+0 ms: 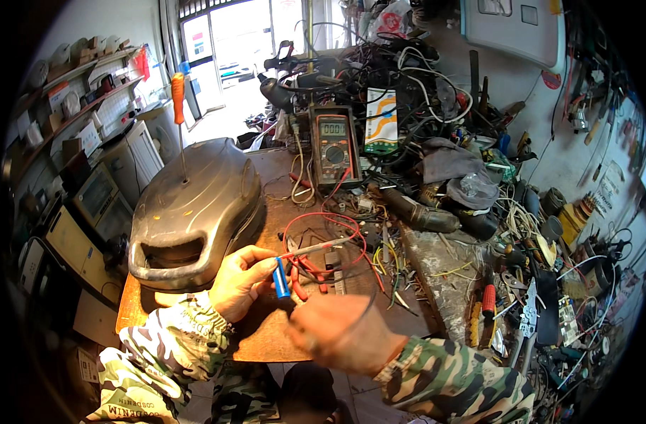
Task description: The person picks up a small blue cylindrical object and uses a multimeter to test its electrical properties. They connect the multimeter probes to the object's terminals and observe the readings on the multimeter display.
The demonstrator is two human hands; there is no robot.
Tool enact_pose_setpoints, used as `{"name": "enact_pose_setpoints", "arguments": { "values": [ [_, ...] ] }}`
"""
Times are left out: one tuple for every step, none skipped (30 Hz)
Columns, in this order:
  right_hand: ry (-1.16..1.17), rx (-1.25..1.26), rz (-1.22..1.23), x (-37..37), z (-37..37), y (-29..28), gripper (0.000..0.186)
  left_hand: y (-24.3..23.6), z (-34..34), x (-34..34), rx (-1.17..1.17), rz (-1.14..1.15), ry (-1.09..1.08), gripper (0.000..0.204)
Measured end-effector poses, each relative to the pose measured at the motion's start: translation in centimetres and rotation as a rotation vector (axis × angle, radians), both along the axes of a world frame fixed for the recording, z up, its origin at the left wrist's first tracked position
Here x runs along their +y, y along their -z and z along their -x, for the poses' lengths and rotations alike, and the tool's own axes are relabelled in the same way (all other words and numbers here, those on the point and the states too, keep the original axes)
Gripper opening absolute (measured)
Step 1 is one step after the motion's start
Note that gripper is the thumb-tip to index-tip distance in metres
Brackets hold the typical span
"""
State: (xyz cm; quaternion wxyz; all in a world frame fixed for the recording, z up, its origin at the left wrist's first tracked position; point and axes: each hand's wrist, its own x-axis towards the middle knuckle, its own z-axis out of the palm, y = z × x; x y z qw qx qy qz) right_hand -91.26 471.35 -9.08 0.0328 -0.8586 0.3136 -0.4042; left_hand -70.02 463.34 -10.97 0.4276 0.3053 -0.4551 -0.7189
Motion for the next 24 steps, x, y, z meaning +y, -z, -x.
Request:
{"name": "enact_pose_setpoints", "arguments": {
  "values": [
    [0.084, -0.042, -0.122, -0.2, 0.4, 0.0, 0.016, 0.1, -0.1, -0.1, -0.034, 0.019, -0.008, 0.026],
    [0.168, -0.072, -0.255, -0.4, 0.9, 0.0, 0.017, 0.3, -0.1, -0.3, -0.033, 0.008, 0.010, 0.026],
    [0.244, -0.114, -0.356, -0.8, 1.3, 0.2, 0.020, 0.5, -0.2, -0.5, -0.034, 0.025, 0.009, 0.026],
    [0.293, -0.160, -0.424, -1.1, 1.9, 0.5, 0.025, 0.7, -0.3, -0.7, -0.056, 0.039, 0.009, 0.028],
    [0.387, -0.166, -0.500, -2.1, 2.4, 1.0, 0.033, 1.0, -0.4, -0.8, -0.079, 0.064, -0.001, 0.030],
    [0.408, -0.251, -0.658, -2.7, 3.2, 1.4, 0.038, 1.2, -0.5, -1.1, -0.083, 0.057, 0.004, 0.033],
    [0.449, -0.221, -0.653, -3.5, 3.9, 2.0, 0.038, 1.4, -0.6, -1.2, -0.055, 0.077, 0.003, 0.035],
    [0.500, -0.213, -0.690, -4.2, 4.5, 2.5, 0.039, 1.6, -0.6, -1.3, -0.024, 0.077, 0.006, 0.037],
    [0.475, -0.193, -0.604, -4.6, 5.0, 3.0, 0.039, 1.7, -0.7, -1.4, 0.009, 0.050, 0.018, 0.039],
    [0.479, -0.183, -0.565, -4.9, 5.4, 3.5, 0.040, 1.9, -0.7, -1.5, -0.006, 0.121, 0.010, 0.040],
    [0.504, -0.167, -0.552, -5.1, 5.9, 3.8, 0.040, 2.0, -0.6, -1.5, -0.019, 0.165, 0.011, 0.041],
    [0.518, -0.153, -0.544, -5.2, 6.2, 4.0, 0.040, 2.0, -0.5, -1.5, -0.033, 0.210, 0.012, 0.042],
    [0.552, -0.132, -0.564, -5.4, 6.4, 4.1, 0.040, 2.1, -0.4, -1.5, -0.036, 0.257, 0.006, 0.043],
    [0.597, -0.116, -0.598, -5.4, 6.6, 4.2, 0.040, 2.1, -0.3, -1.4, -0.067, 0.321, 0.009, 0.043],
    [0.558, -0.161, -0.601, -5.4, 6.6, 4.2, 0.041, 2.1, -0.2, -1.3, -0.088, 0.389, 0.007, 0.044],
    [0.567, -0.148, -0.602, -5.4, 6.6, 4.2, 0.041, 2.1, -0.1, -1.2, -0.092, 0.448, 0.015, 0.044],
    [0.572, -0.143, -0.612, -5.4, 6.6, 4.2, 0.042, 2.0, -0.1, -1.1, -0.108, 0.464, 0.024, 0.044],
    [0.572, -0.146, -0.624, -5.4, 6.6, 4.2, 0.042, 1.9, -0.1, -1.0, -0.108, 0.468, 0.042, 0.043],
    [0.572, -0.146, -0.609, -5.4, 6.5, 4.3, 0.042, 1.8, 0.0, -1.0, -0.108, 0.472, 0.060, 0.043],
    [0.567, -0.154, -0.597, -5.4, 6.5, 4.3, 0.043, 1.8, 0.0, -0.9, -0.108, 0.476, 0.078, 0.042],
    [0.559, -0.164, -0.597, -5.4, 6.5, 4.4, 0.043, 1.7, 0.0, -0.8, -0.102, 0.451, 0.083, 0.042],
    [0.562, -0.146, -0.580, -5.4, 6.5, 4.4, 0.043, 1.7, 0.0, -0.8, -0.131, 0.484, 0.064, 0.042],
    [0.562, -0.131, -0.578, -5.4, 6.5, 4.5, 0.042, 1.7, 0.0, -0.7, -0.156, 0.496, 0.057, 0.042],
    [0.562, -0.115, -0.575, -5.4, 6.5, 4.4, 0.042, 1.7, 0.0, -0.7, -0.181, 0.507, 0.050, 0.042]
  ]
}}
